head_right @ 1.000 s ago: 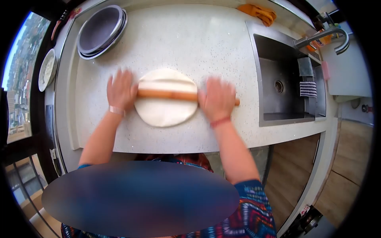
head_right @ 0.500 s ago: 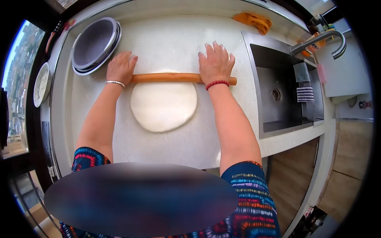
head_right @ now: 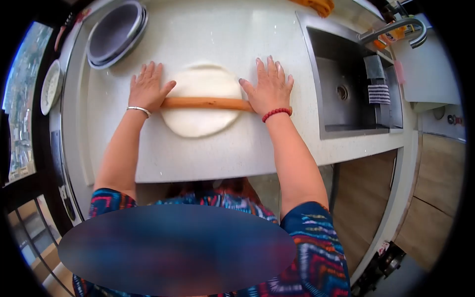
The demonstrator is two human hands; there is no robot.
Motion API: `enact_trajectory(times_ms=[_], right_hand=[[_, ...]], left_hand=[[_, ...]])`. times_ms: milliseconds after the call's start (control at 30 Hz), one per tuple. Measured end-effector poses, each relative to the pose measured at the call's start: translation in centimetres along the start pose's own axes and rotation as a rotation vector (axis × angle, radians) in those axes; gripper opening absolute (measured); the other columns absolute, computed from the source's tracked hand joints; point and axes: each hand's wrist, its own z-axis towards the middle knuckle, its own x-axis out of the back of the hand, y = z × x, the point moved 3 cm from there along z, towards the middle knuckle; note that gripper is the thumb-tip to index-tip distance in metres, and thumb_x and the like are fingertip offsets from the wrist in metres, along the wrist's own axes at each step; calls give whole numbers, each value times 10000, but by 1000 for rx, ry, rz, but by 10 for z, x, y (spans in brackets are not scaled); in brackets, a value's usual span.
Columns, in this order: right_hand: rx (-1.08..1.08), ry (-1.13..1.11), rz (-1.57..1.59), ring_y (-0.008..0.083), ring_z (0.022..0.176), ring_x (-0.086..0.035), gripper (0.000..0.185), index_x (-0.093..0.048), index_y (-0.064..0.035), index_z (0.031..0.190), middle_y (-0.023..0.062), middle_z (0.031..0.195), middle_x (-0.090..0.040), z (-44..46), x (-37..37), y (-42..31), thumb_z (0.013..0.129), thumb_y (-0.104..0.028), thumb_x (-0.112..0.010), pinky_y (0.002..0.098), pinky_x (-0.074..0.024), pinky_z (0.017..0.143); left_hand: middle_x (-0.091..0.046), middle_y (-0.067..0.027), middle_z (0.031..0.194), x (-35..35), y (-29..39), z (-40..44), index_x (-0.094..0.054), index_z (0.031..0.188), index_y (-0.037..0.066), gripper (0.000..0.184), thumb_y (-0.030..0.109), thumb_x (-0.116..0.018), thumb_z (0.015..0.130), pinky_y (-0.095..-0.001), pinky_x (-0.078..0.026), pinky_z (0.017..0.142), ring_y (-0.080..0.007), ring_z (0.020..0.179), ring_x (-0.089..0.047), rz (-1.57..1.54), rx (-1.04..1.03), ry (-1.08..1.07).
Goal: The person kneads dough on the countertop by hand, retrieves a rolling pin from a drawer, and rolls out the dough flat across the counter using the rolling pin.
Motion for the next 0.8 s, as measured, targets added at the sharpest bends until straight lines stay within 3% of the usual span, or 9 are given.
enact_trajectory(times_ms=[200,333,400,433,467,600,667,767,800], right_hand=[[229,19,71,310,1290,-388,647,-474,-84,1318,151,1404,-423,-110,20,5,792,-435,-614,506,-241,1065],[329,23,227,317,1264,-412,615,-490,-76,1294,157,1377,-448,-129,29,15,791,-405,-619,488,-264,1054],[285,-55,190,313,1258,-418,601,-496,-70,1288,151,1363,-462,-101,28,15,800,-398,-618,480,-278,1044],[334,119,87,306,1249,-428,574,-515,-65,1267,142,1342,-487,-84,35,8,810,-399,-611,471,-297,1029],[338,115,89,306,1249,-428,574,-515,-65,1267,142,1342,-487,-79,32,3,810,-399,-611,471,-297,1029],[252,-4,72,306,1234,-440,534,-529,-80,1253,134,1330,-500,-93,28,1,825,-392,-596,463,-317,1009],[310,-49,171,306,1232,-442,536,-534,-93,1245,125,1353,-485,-113,28,4,809,-396,-606,461,-325,995],[357,8,243,299,1131,-494,485,-551,-84,1212,122,1199,-552,-150,33,10,773,-270,-640,454,-301,1007],[368,-33,285,289,1088,-508,471,-559,-94,1198,110,1142,-564,-160,32,13,760,-234,-660,453,-290,1009]], left_hand=[[-325,-146,1478,-6,-6,-100,-360,1412,59,810,561,-549,806,-533,-95,1123,-291,1396,-241,41,-40,91],[-360,-147,1456,1,-8,-132,-393,1386,50,725,494,-558,837,-520,-135,1119,-308,1384,-263,-24,-120,150],[-407,-153,1423,9,-11,-107,-438,1352,49,629,455,-522,879,-508,-176,1112,-312,1362,-304,22,-115,6],[-426,-158,1403,11,-12,-89,-482,1316,58,610,484,-504,881,-508,-210,1101,-313,1340,-343,-29,-88,177],[-426,-158,1403,9,-8,-83,-482,1316,58,610,484,-504,881,-508,-210,1101,-313,1340,-343,-30,-84,173],[-409,-147,1426,-7,-7,-97,-483,1327,90,637,515,-524,855,-478,-245,1085,-295,1329,-365,39,21,39],[-429,-164,1402,-12,-11,-129,-499,1300,78,617,467,-578,827,-471,-257,1071,-308,1287,-403,6,-51,114],[-518,-151,1274,-3,-11,-169,-541,1203,67,530,364,-659,779,-464,-282,1042,-300,1180,-473,-72,-128,235],[-536,-132,1200,-7,-15,-180,-547,1151,67,482,313,-680,758,-465,-293,1026,-291,1123,-490,-106,-172,165]])
